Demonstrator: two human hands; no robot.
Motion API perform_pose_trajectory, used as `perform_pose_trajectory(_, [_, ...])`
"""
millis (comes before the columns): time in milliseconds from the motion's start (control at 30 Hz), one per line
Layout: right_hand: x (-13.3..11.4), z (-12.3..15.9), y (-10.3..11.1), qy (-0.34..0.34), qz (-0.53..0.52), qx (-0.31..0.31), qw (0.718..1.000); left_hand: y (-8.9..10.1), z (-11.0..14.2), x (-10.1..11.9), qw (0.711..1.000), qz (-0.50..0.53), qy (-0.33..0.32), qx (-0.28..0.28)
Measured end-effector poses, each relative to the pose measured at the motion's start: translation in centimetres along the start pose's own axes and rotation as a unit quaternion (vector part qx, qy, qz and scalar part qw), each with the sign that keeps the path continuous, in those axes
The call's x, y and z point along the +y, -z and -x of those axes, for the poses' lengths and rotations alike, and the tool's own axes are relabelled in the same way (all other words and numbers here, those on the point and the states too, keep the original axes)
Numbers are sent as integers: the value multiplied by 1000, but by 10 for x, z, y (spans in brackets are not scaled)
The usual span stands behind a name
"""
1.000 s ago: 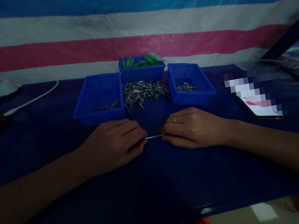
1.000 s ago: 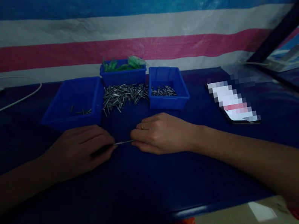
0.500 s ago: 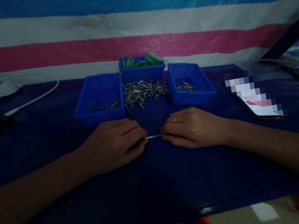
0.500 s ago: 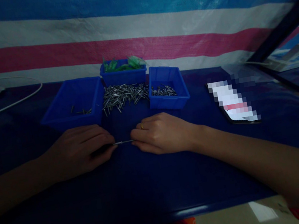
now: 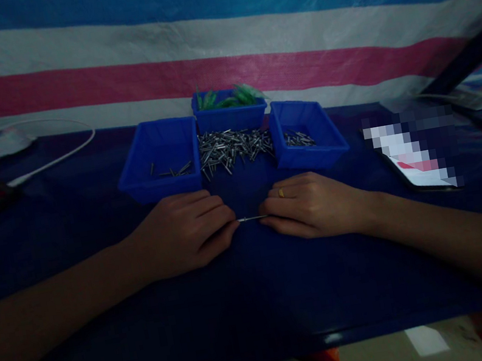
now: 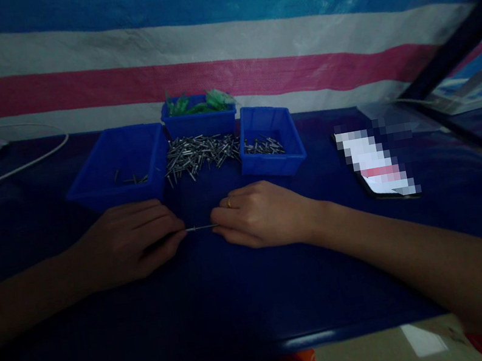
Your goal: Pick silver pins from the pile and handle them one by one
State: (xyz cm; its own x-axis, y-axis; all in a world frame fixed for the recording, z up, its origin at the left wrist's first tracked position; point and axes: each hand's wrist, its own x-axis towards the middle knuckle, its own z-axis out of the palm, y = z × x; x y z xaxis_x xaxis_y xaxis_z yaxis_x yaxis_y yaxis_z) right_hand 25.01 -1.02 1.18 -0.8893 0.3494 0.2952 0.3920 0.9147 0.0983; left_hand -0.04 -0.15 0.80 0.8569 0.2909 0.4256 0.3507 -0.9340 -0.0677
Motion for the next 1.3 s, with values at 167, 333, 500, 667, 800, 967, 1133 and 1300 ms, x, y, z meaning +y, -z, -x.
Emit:
perform_pose_trajectory(167, [0,0,0,0,2,3,1000,1,0,0,1000,1,-2,-4])
perform_pose_trajectory(333, [0,0,-1,-4,-7,0,1000,0,0,-1,1000,2,1,-7])
perform_pose_trajectory(500, [0,0,0,-7,-7,-6,1000,0,1,0,1000,-6,1,1])
perform_pose_trajectory(667, [0,0,-2,-22,-7,-1,1000,5,0,-3,998,-49,6,29])
perform_pose_trajectory(800, [1,1,-3,-39,2,2,999,8,-1,-6,996,-80,15,48])
perform_pose_trajectory(967, [2,2,-2,-51,8,23,998,9,-1,-8,994,-84,-5,65])
perform_pose_trajectory(1133, [0,1,0,-56,9,67,996,10,-1,-8,989,-103,-9,103])
perform_pose_trajectory(1300, [0,2,1,-44,1,91,995,5,1,-4,993,-74,2,93])
